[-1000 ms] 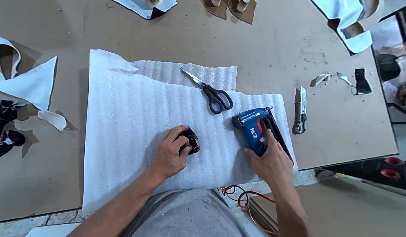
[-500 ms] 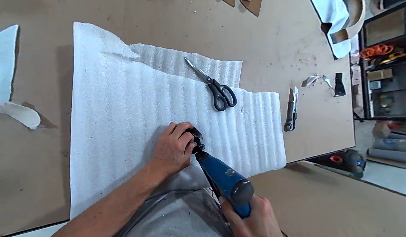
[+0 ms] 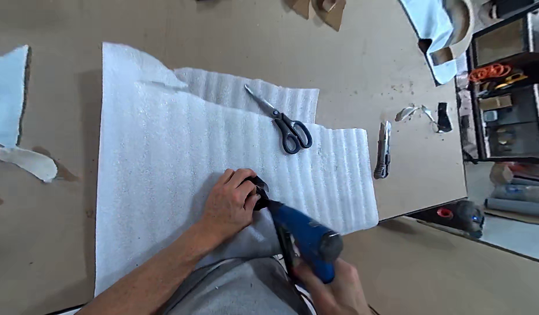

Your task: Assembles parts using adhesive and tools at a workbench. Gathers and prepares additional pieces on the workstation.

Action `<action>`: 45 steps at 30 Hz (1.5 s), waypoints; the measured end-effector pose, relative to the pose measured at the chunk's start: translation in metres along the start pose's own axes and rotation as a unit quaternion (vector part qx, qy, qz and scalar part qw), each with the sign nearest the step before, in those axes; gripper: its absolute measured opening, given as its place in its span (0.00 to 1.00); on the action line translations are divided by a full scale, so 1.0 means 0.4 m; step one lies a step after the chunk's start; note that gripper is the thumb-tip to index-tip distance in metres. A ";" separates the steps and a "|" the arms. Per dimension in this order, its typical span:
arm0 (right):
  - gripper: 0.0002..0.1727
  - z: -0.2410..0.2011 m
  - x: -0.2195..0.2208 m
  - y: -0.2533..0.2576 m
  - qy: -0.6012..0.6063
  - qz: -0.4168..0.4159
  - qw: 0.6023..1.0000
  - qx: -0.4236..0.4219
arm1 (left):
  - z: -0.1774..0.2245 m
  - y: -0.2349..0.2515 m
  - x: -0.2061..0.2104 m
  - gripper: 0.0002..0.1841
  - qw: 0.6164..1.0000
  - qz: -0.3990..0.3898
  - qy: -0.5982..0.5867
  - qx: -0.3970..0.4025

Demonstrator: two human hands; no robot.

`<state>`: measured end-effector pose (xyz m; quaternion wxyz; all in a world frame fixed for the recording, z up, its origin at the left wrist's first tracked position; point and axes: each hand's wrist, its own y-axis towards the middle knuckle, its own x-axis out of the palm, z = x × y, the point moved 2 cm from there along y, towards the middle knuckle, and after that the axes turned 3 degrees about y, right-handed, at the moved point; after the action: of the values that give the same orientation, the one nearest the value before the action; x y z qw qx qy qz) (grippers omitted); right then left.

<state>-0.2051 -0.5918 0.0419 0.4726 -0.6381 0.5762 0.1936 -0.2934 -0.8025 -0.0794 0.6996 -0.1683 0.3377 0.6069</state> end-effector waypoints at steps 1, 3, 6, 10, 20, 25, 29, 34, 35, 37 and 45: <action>0.20 0.018 -0.030 -0.002 -0.003 0.022 1.000 0.015 | 0.000 -0.002 -0.005 0.10 1.000 -0.008 -0.008 -0.002; 0.26 0.056 -0.088 0.031 -0.058 0.077 0.995 0.008 | -0.004 -0.006 -0.018 0.12 0.999 -0.034 -0.010 0.003; 0.37 0.111 -0.126 0.121 -0.144 0.137 0.980 -0.021 | 0.014 -0.018 -0.033 0.26 0.993 -0.101 0.052 0.030; 0.44 0.179 -0.091 0.275 -0.151 0.110 0.982 -0.021 | 0.027 -0.031 0.002 0.26 0.991 -0.042 0.113 0.049; 0.38 -0.070 -0.014 0.127 0.109 0.026 0.933 -0.341 | 0.233 -0.022 -0.133 0.21 0.793 -0.149 -0.524 -0.272; 0.41 -0.099 -0.047 0.096 0.071 0.058 0.938 -0.335 | 0.289 -0.074 -0.147 0.26 0.746 -0.114 -0.621 -0.209; 0.44 -0.108 -0.066 0.095 0.055 0.091 0.940 -0.324 | 0.318 -0.082 -0.150 0.26 0.786 -0.133 -0.587 -0.143; 0.41 -0.110 -0.100 0.088 0.086 0.049 0.948 -0.301 | 0.314 -0.077 -0.188 0.26 0.973 0.104 -0.206 -0.020; 0.39 -0.111 -0.103 0.085 0.095 0.035 0.949 -0.298 | 0.316 -0.071 -0.196 0.22 0.972 0.131 -0.193 0.013; 0.34 -0.116 -0.105 0.079 0.116 0.008 0.948 -0.295 | 0.324 -0.061 -0.205 0.15 0.974 0.146 -0.161 0.059; 0.23 -0.164 -0.107 0.045 0.455 -0.116 0.829 -0.303 | 0.358 -0.052 -0.223 0.08 0.937 0.181 -0.288 0.083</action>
<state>-0.2525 -0.6206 0.1002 -0.0416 -0.8272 0.5603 -0.0097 -0.2380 -0.7798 0.0798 0.6568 0.1363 0.1956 0.7154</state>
